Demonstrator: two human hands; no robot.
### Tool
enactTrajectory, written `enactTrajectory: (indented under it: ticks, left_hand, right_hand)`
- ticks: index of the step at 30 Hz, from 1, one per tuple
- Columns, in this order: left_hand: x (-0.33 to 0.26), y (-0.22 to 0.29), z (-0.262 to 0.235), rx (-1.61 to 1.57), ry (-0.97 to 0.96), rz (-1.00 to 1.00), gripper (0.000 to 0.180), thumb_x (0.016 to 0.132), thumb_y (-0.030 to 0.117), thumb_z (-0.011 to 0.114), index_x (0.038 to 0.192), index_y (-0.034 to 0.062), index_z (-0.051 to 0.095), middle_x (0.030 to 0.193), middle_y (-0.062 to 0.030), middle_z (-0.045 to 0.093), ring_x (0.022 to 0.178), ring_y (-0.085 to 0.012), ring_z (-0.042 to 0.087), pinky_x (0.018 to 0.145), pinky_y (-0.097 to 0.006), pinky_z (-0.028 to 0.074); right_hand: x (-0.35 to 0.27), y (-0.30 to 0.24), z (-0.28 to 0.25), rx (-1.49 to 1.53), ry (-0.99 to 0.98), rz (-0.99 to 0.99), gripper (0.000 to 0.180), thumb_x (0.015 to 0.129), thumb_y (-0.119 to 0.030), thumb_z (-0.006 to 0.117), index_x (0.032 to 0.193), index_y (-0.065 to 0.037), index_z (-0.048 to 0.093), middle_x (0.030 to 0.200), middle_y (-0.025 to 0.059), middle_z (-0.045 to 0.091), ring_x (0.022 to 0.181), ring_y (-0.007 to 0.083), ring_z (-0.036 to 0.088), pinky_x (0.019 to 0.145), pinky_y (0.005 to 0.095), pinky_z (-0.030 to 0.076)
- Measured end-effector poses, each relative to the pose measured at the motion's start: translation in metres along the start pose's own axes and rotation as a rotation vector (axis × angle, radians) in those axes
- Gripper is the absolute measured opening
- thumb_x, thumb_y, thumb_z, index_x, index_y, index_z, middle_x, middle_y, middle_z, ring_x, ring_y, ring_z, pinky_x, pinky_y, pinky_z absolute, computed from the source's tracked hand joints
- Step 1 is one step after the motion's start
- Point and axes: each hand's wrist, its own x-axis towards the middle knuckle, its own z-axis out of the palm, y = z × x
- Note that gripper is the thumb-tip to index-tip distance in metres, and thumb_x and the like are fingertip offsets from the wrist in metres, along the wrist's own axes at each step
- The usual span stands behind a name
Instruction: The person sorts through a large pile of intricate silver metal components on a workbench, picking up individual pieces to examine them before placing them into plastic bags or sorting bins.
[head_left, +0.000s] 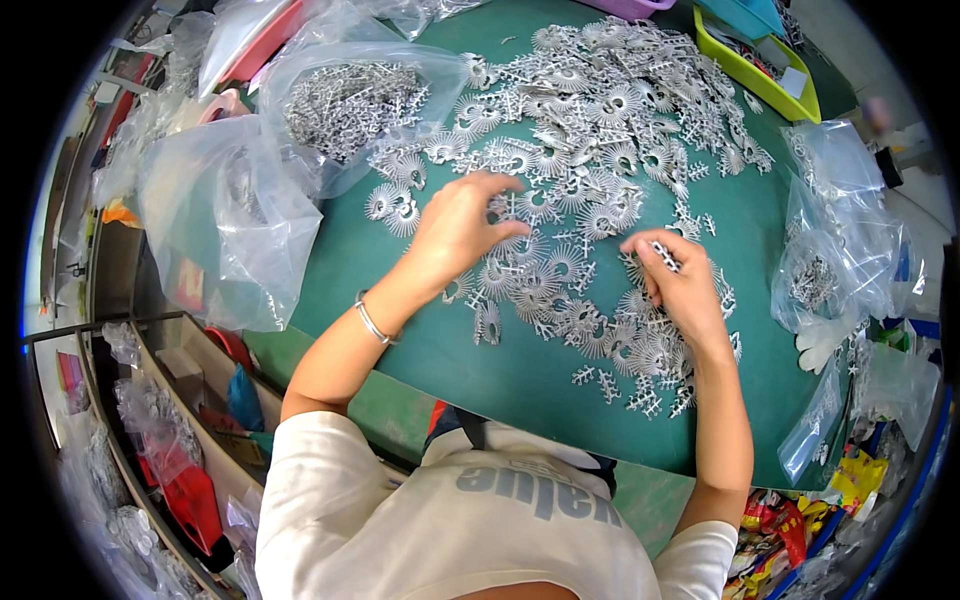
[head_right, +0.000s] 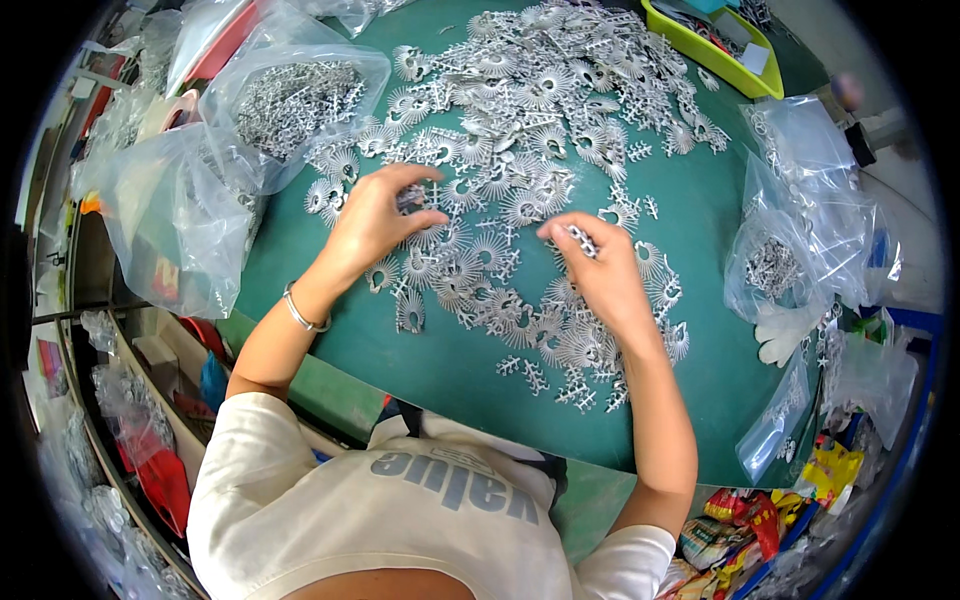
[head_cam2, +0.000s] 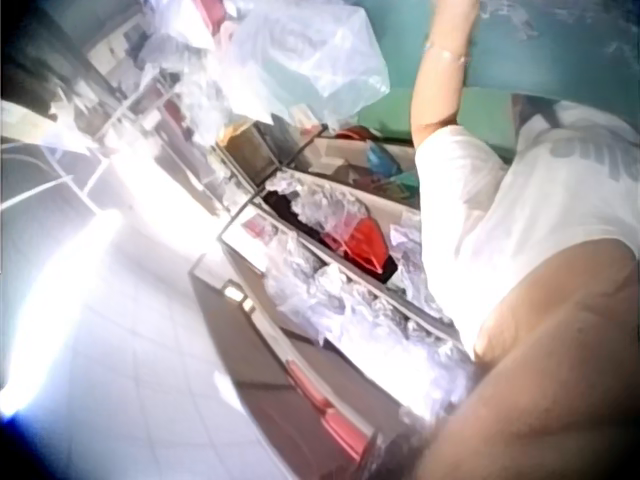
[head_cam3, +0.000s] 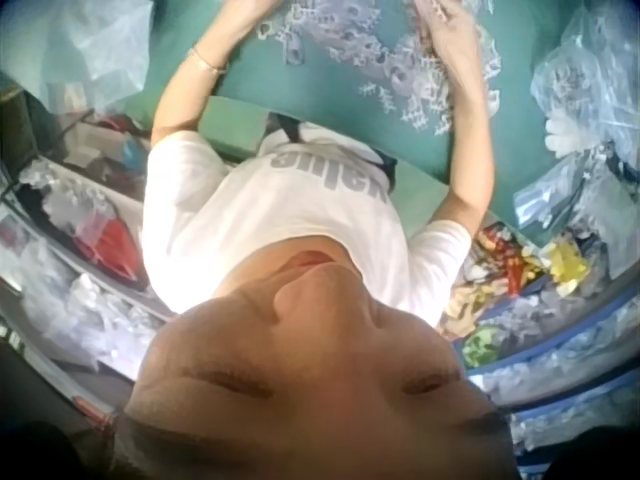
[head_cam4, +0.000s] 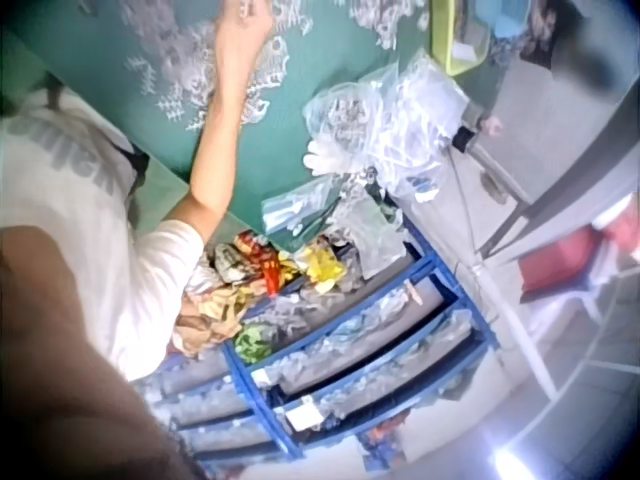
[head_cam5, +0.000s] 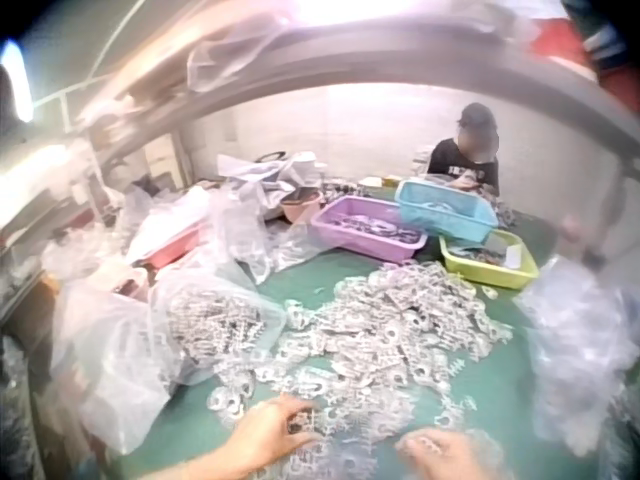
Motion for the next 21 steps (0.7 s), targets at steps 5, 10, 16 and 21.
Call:
enactTrajectory:
  ticks: [5, 10, 16, 21]
  left_hand:
    - [-0.002, -0.010, 0.001, 0.058, 0.068, -0.044, 0.032, 0.068, 0.015, 0.075, 0.095, 0.0028, 0.064, 0.090, -0.0153, 0.064, 0.077, -0.0294, 0.061, 0.070, -0.035, 0.048]
    - [-0.009, -0.019, 0.000, 0.019, 0.063, -0.047, 0.031, 0.069, 0.021, 0.074, 0.094, 0.0067, 0.065, 0.086, -0.0152, 0.064, 0.074, -0.0315, 0.062, 0.065, -0.040, 0.048]
    - [0.000, -0.022, 0.008, -0.069, -0.028, -0.037, 0.025, 0.069, 0.019, 0.074, 0.089, 0.0065, 0.067, 0.080, -0.0168, 0.064, 0.072, -0.0336, 0.061, 0.064, -0.039, 0.048]
    - [-0.002, -0.034, 0.001, -0.779, -0.061, -0.220, 0.015, 0.079, 0.016, 0.068, 0.081, 0.0014, 0.066, 0.068, 0.0027, 0.059, 0.060, -0.0051, 0.050, 0.052, -0.021, 0.041]
  right_hand:
    - [0.025, -0.004, 0.027, -0.514, 0.139, -0.453, 0.018, 0.074, -0.011, 0.068, 0.092, -0.010, 0.068, 0.088, 0.0115, 0.066, 0.069, 0.0291, 0.061, 0.062, 0.0354, 0.047]
    - [0.044, -0.010, 0.046, -0.683, 0.050, -0.440, 0.023, 0.072, -0.017, 0.070, 0.094, -0.009, 0.067, 0.088, 0.0095, 0.066, 0.074, 0.0288, 0.062, 0.065, 0.0356, 0.048]
    - [0.058, -0.001, 0.067, -0.763, 0.022, -0.613, 0.028, 0.068, -0.022, 0.073, 0.090, -0.007, 0.066, 0.084, 0.0100, 0.065, 0.074, 0.0304, 0.062, 0.062, 0.0389, 0.048]
    - [0.053, -0.010, 0.042, -0.089, -0.121, -0.275, 0.010, 0.077, -0.006, 0.068, 0.079, -0.004, 0.058, 0.068, -0.0022, 0.056, 0.063, 0.0042, 0.050, 0.049, 0.0215, 0.037]
